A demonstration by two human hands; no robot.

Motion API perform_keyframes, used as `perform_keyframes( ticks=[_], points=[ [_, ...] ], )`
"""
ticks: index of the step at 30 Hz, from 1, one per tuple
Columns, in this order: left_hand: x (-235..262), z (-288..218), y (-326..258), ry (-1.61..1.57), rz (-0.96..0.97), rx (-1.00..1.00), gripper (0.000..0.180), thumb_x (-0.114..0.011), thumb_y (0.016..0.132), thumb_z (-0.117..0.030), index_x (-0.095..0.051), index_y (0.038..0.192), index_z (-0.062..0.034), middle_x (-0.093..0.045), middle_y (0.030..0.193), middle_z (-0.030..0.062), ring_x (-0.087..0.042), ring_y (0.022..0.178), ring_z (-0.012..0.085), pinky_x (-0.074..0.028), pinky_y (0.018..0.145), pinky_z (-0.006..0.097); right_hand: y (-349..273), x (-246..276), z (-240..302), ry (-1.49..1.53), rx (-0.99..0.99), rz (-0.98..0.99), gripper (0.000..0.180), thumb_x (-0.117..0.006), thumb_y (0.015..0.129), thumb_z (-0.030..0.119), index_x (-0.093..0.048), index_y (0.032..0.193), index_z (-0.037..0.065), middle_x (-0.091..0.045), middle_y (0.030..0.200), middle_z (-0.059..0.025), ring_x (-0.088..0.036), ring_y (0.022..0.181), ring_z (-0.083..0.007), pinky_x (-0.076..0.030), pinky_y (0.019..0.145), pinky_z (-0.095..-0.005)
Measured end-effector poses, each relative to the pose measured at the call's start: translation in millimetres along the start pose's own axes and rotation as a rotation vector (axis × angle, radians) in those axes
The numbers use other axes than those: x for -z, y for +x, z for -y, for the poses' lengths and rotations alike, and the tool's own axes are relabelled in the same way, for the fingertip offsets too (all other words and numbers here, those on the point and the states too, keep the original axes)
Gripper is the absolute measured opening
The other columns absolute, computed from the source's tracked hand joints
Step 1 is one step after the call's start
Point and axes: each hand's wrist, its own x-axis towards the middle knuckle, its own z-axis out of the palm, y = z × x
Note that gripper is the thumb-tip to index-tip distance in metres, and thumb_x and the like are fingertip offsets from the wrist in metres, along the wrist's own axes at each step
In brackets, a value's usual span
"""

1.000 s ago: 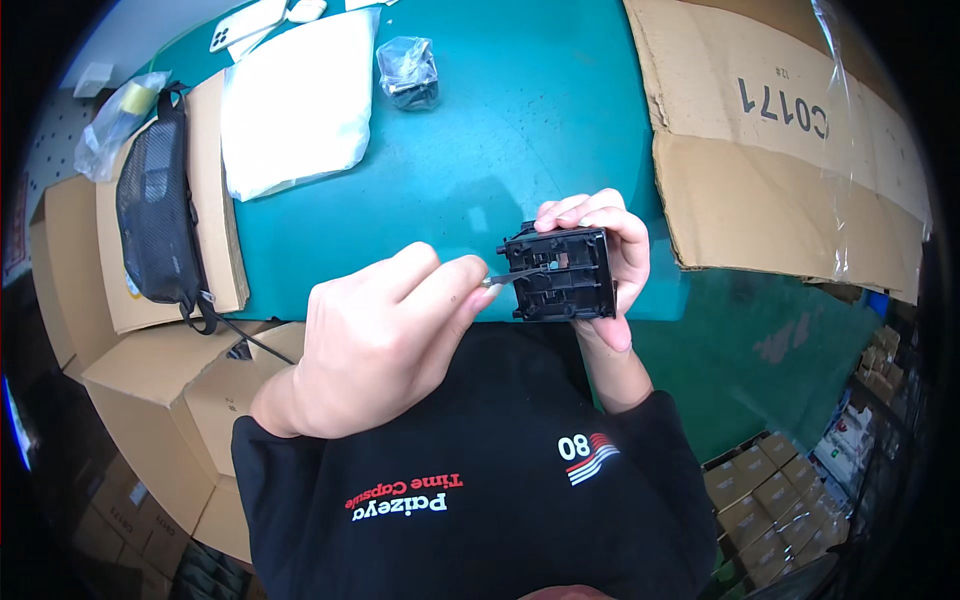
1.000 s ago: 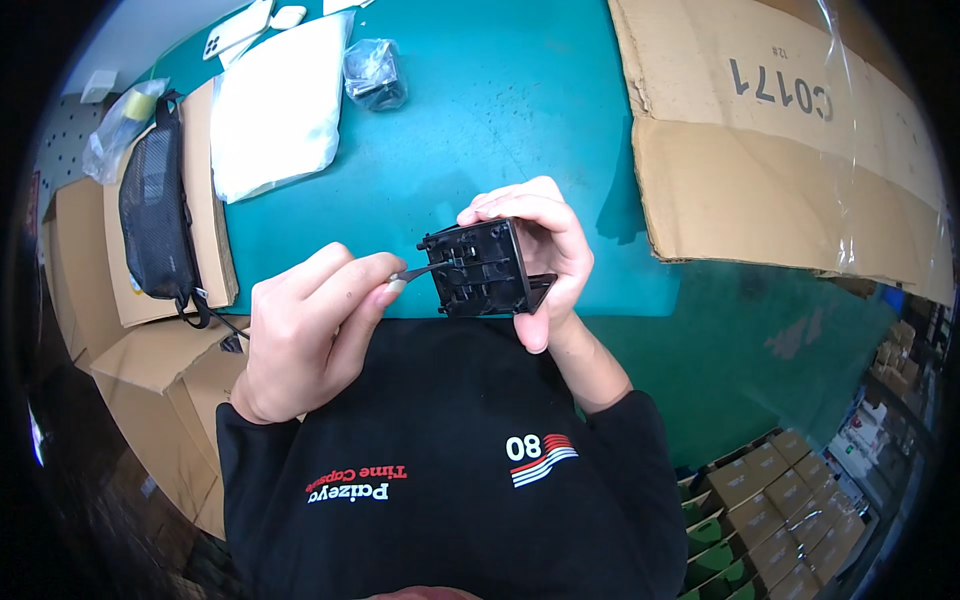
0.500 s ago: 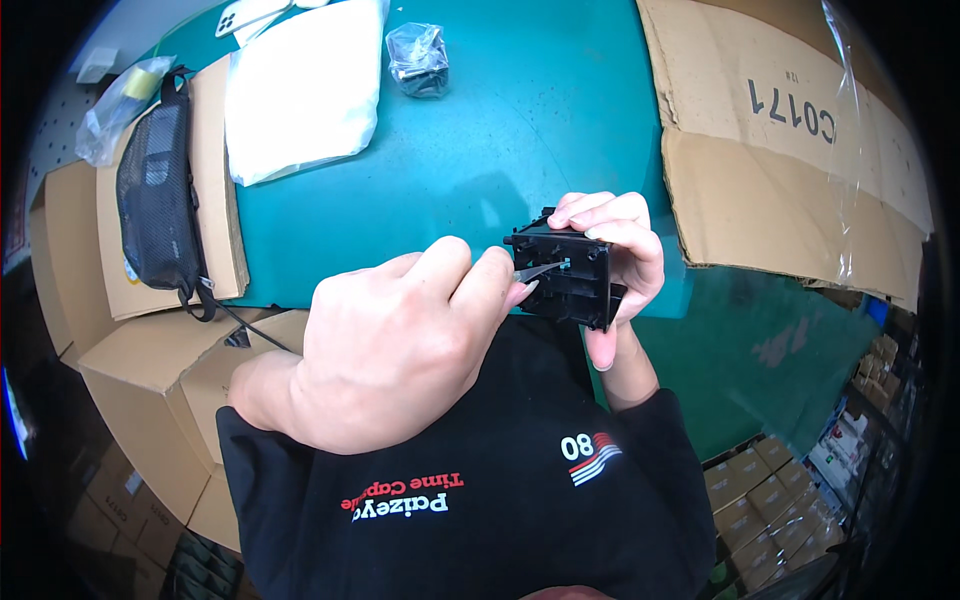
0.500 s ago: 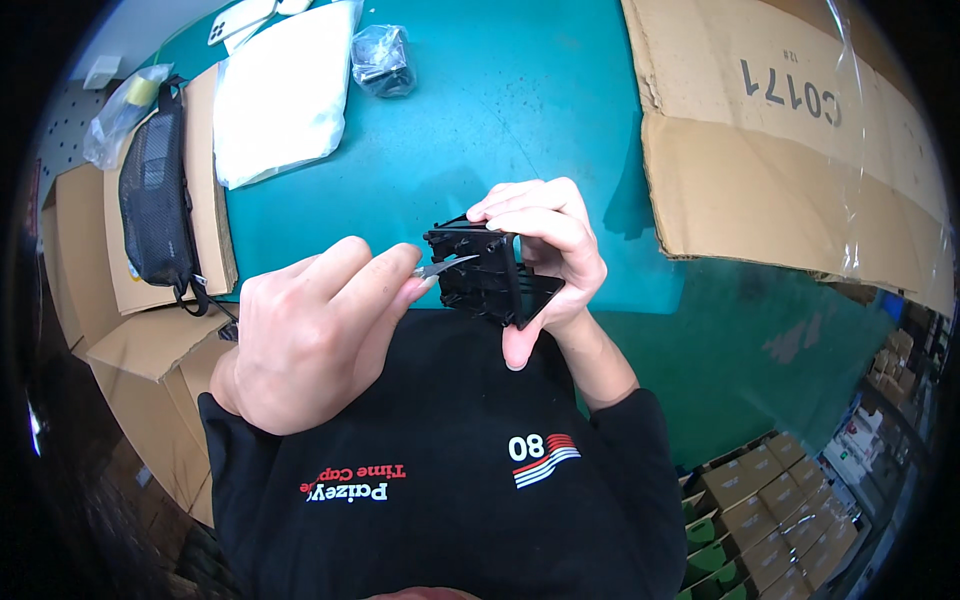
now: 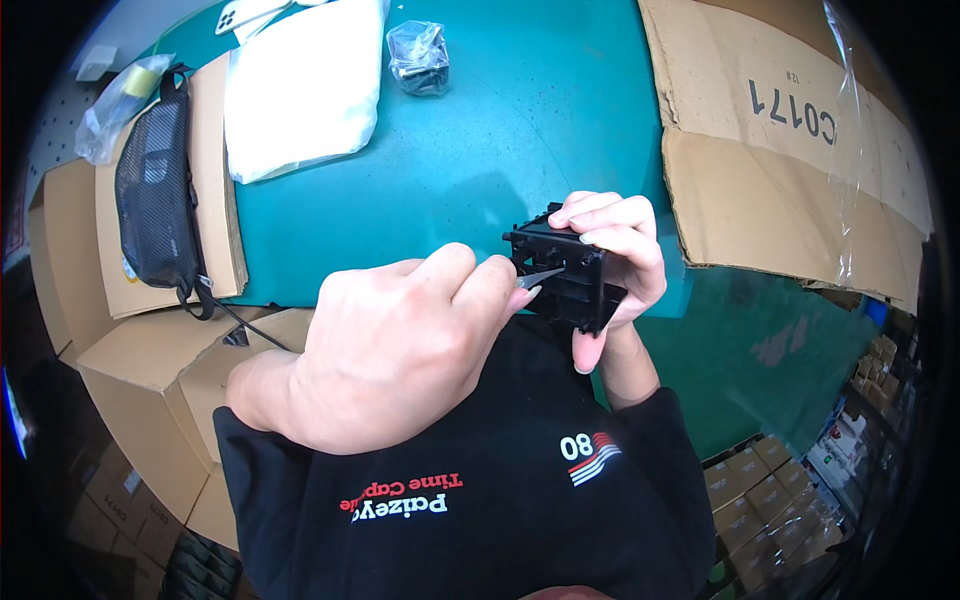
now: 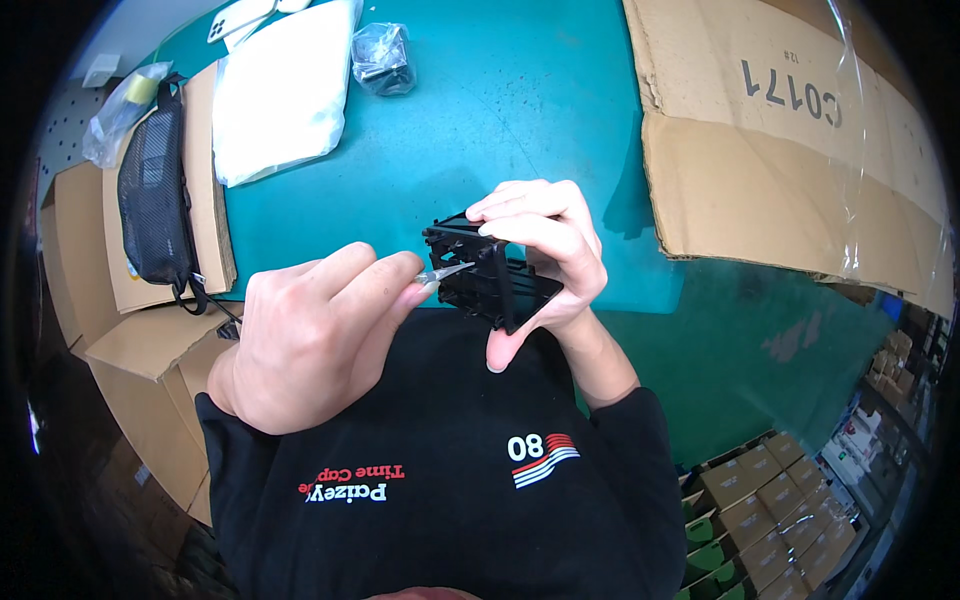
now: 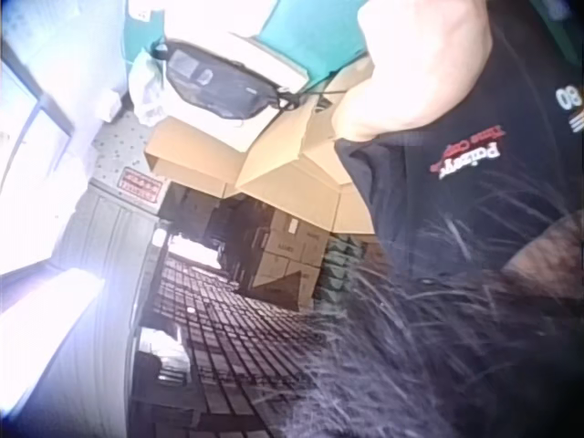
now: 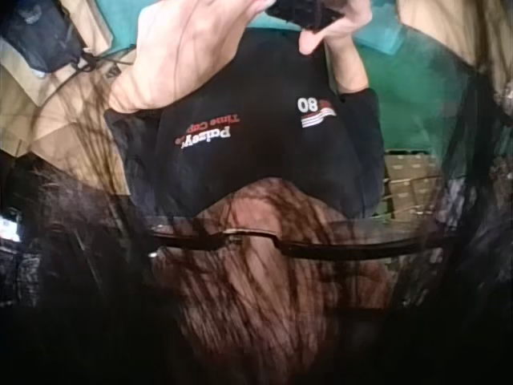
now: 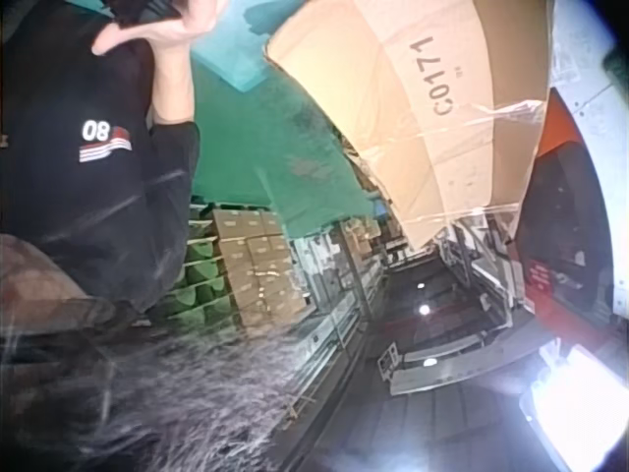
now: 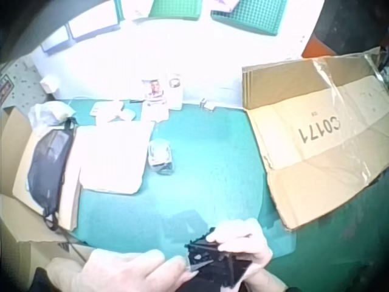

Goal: The person trims black plastic components using a small craft blade, wraps each finished component in a plastic bag, and places the bagged parts into a cardboard box.

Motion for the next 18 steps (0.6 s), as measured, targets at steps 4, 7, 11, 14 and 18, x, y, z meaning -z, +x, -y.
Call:
perform_keyframes(
  ticks=[4,7,11,14,18],
  points=[
    [1,2,0,-0.036,0.037,0.002,0.01,-0.073,0.091,-0.01,-0.067,0.098,-0.005,-0.053,0.07,0.0073,-0.058,0.055,0.0251,-0.045,0.048,0.037,1,2,5,-0.093,0.003,0.033,0.097,-0.085,0.055,0.07,-0.064,0.114,-0.005,-0.063,0.103,-0.0171,-0.07,0.093,-0.0312,-0.059,0.081,-0.0412],
    [0,3,-1,-0.057,0.052,-0.006,0.009,-0.072,0.092,-0.01,-0.067,0.098,-0.0048,-0.052,0.069,0.0077,-0.058,0.055,0.0255,-0.044,0.048,0.038,2,3,5,-0.125,0.011,0.058,0.096,-0.085,0.055,0.071,-0.065,0.113,-0.004,-0.065,0.104,-0.0175,-0.071,0.094,-0.0313,-0.059,0.081,-0.041],
    [2,3,-2,-0.004,0.089,-0.015,0.01,-0.073,0.091,-0.011,-0.067,0.096,-0.0053,-0.05,0.069,0.0065,-0.059,0.056,0.0226,-0.044,0.048,0.037,6,5,9,-0.151,0.012,0.088,0.095,-0.085,0.055,0.07,-0.067,0.112,-0.003,-0.067,0.103,-0.0167,-0.071,0.093,-0.0307,-0.058,0.081,-0.0408],
    [-2,1,-4,0.187,0.026,-0.106,0.012,-0.074,0.09,-0.014,-0.067,0.097,-0.0055,-0.046,0.07,0.0028,-0.054,0.055,0.016,-0.041,0.047,0.033,8,8,14,-0.227,-0.012,0.106,0.094,-0.086,0.053,0.07,-0.069,0.111,-0.003,-0.068,0.103,-0.0155,-0.071,0.093,-0.03,-0.058,0.081,-0.0404],
    [-7,-2,-7,0.531,-0.126,-0.262,0.017,-0.074,0.085,-0.014,-0.07,0.098,-0.0037,-0.039,0.072,-0.0005,-0.044,0.058,0.0095,-0.034,0.047,0.026,12,9,16,-0.239,-0.026,0.13,0.094,-0.086,0.052,0.07,-0.07,0.11,-0.003,-0.068,0.103,-0.0146,-0.071,0.093,-0.0294,-0.058,0.081,-0.0402]
  ],
)
